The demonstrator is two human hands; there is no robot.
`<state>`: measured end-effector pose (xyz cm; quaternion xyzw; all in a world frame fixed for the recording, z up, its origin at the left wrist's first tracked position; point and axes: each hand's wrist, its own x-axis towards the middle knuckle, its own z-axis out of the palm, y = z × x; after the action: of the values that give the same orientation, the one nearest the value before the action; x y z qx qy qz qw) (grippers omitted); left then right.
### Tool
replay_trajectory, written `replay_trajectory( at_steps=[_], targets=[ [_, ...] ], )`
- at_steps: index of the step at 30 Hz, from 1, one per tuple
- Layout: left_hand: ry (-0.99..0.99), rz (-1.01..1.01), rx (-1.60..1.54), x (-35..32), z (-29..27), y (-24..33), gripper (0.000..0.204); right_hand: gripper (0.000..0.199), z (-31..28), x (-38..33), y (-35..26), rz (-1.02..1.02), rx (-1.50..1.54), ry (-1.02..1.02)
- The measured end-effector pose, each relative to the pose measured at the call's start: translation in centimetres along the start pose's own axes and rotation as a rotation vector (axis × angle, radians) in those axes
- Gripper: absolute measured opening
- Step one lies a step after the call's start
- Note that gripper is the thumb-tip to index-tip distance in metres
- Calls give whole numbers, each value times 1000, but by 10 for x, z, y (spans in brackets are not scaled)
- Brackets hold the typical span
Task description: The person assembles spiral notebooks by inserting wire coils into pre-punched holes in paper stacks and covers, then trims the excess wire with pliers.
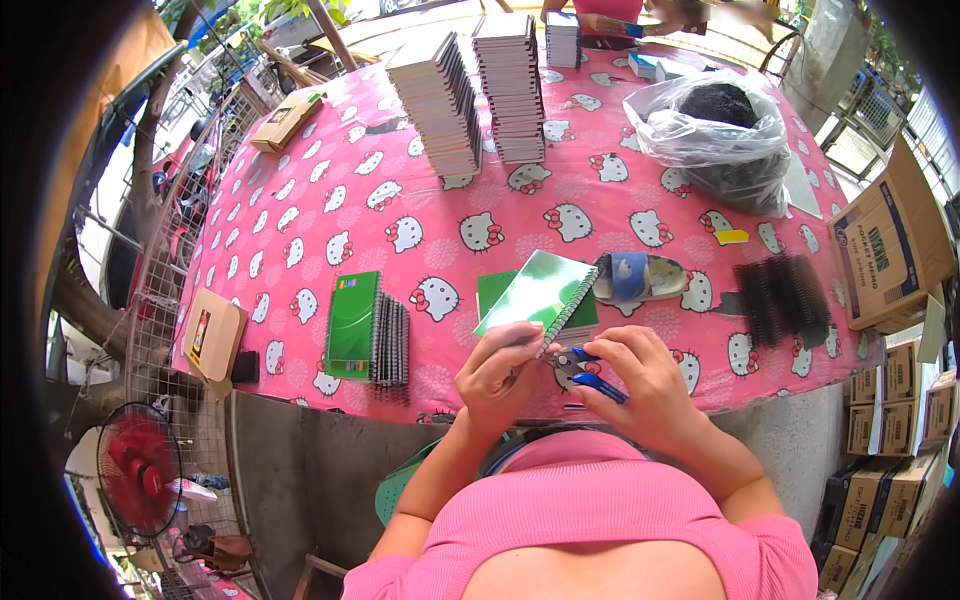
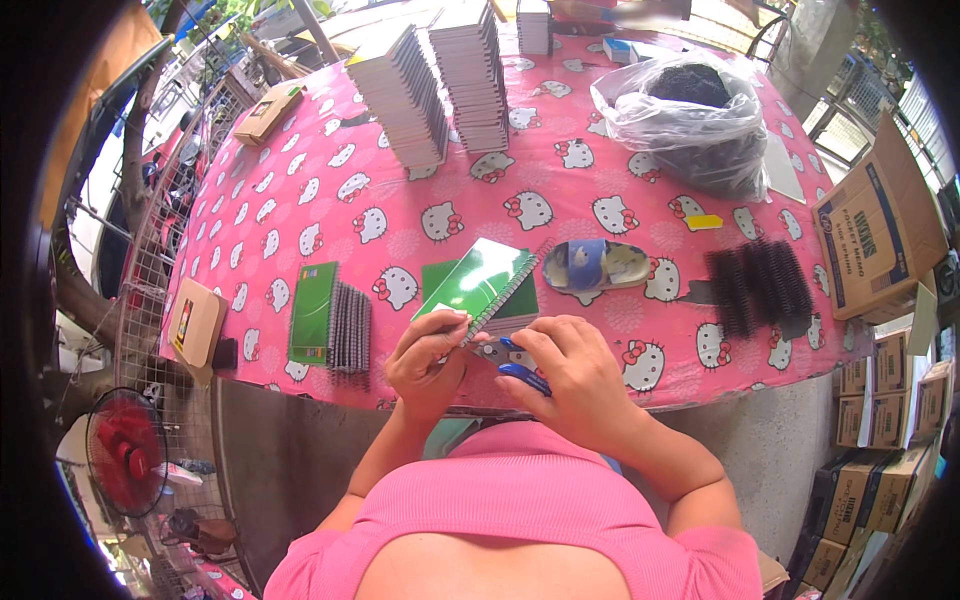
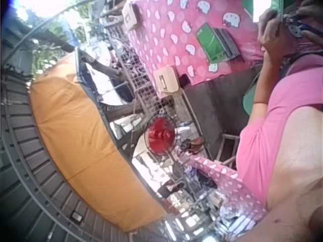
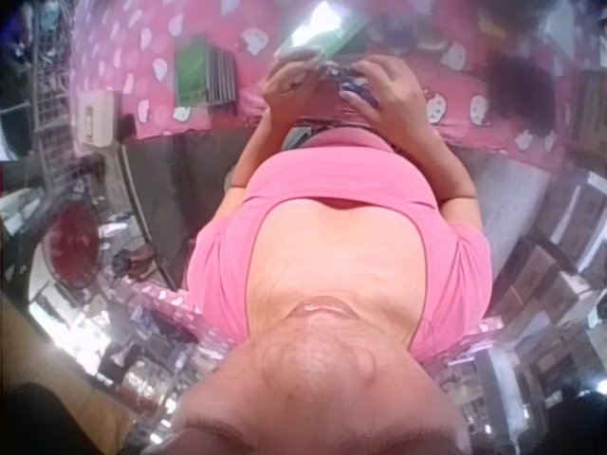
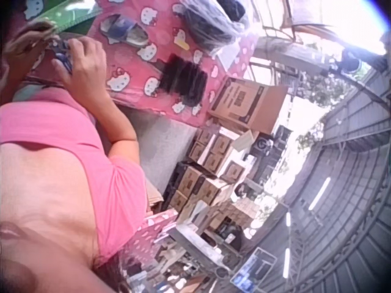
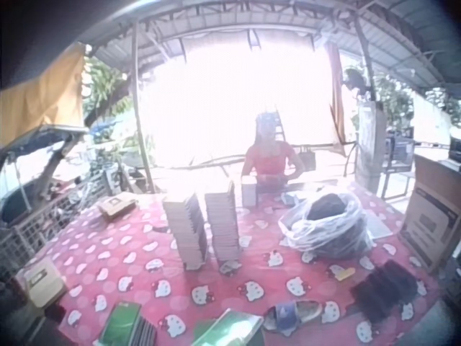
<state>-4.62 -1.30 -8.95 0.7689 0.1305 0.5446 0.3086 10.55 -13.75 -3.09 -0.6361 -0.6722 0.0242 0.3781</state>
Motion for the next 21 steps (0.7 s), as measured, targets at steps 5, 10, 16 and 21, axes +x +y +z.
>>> replay_trajectory(
  at_steps=[5,10,16,21],
  targets=[
    [-61,123,-24,3,0,0,17,31,4,-3,23,622,858,-391],
    [-60,168,16,13,-7,-1,17,28,26,-22,44,797,1380,-404],
    [917,-348,-153,36,-104,-37,18,31,40,-102,118,370,-205,-86],
    [950,-614,186,-52,-193,-100,14,27,18,-22,88,163,-36,125]
  ],
)
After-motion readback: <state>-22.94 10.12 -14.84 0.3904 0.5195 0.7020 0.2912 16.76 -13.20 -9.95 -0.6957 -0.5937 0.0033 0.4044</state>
